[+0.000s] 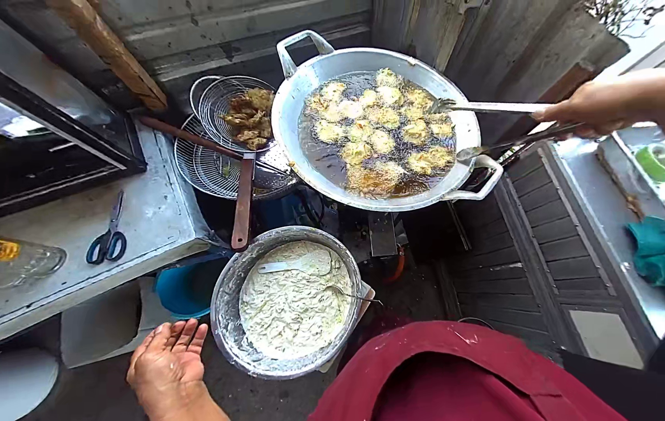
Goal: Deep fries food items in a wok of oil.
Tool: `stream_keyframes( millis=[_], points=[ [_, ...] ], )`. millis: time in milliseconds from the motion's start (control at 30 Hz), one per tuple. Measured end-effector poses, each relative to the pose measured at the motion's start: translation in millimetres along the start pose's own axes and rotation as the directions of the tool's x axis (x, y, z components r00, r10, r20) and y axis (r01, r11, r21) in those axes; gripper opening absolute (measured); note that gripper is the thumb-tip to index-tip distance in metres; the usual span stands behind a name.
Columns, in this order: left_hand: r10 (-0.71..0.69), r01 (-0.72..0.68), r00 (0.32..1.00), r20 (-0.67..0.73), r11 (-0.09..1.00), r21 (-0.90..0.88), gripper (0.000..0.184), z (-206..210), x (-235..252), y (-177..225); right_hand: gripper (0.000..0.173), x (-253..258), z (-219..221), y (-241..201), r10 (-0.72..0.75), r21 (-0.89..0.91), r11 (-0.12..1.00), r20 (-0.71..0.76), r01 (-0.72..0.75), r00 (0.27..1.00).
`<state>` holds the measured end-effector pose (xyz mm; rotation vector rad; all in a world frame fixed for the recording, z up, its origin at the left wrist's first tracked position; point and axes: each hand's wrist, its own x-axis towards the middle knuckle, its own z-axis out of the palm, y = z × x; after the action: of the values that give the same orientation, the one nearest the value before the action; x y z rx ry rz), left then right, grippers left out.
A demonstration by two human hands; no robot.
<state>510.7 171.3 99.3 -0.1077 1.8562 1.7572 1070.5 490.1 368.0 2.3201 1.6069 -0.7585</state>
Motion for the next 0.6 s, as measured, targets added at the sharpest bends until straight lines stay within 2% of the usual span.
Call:
stream_keyframes(
  millis=[67, 200, 333, 467, 600],
  points=[
    [0.002, -0.002, 1.000, 0.001, 1.000, -0.002, 0.012, -1, -1, 1, 0.066, 17, 17, 2, -0.035, -0.051, 0.998, -0.046, 0.032, 0.998],
    [0.010, -0.010, 1.000, 0.008, 1.000, 0.006, 0.010, -3, -3, 5, 0.068, 23, 40, -2, -0.068, -0.041, 0.997, -0.013, 0.067, 0.998],
    [0.005, -0.005, 1.000, -0.018, 1.000, 0.002, 0.009, -9, -6, 8, 0.068, 13, 36, 1, -0.137, -0.047, 0.990, -0.045, 0.135, 0.990],
    [-0.005, 0.005, 0.999, -0.041, 1.000, -0.014, 0.007, -12, -11, 8, 0.076, 9, 27, -8, -0.164, -0.095, 0.983, -0.111, 0.154, 0.980],
    [-0.011, 0.010, 0.999, -0.041, 1.000, -0.022, 0.008, -16, -15, 6, 0.075, 27, 46, -24, -0.164, -0.008, 0.986, -0.122, 0.164, 0.979]
  ],
)
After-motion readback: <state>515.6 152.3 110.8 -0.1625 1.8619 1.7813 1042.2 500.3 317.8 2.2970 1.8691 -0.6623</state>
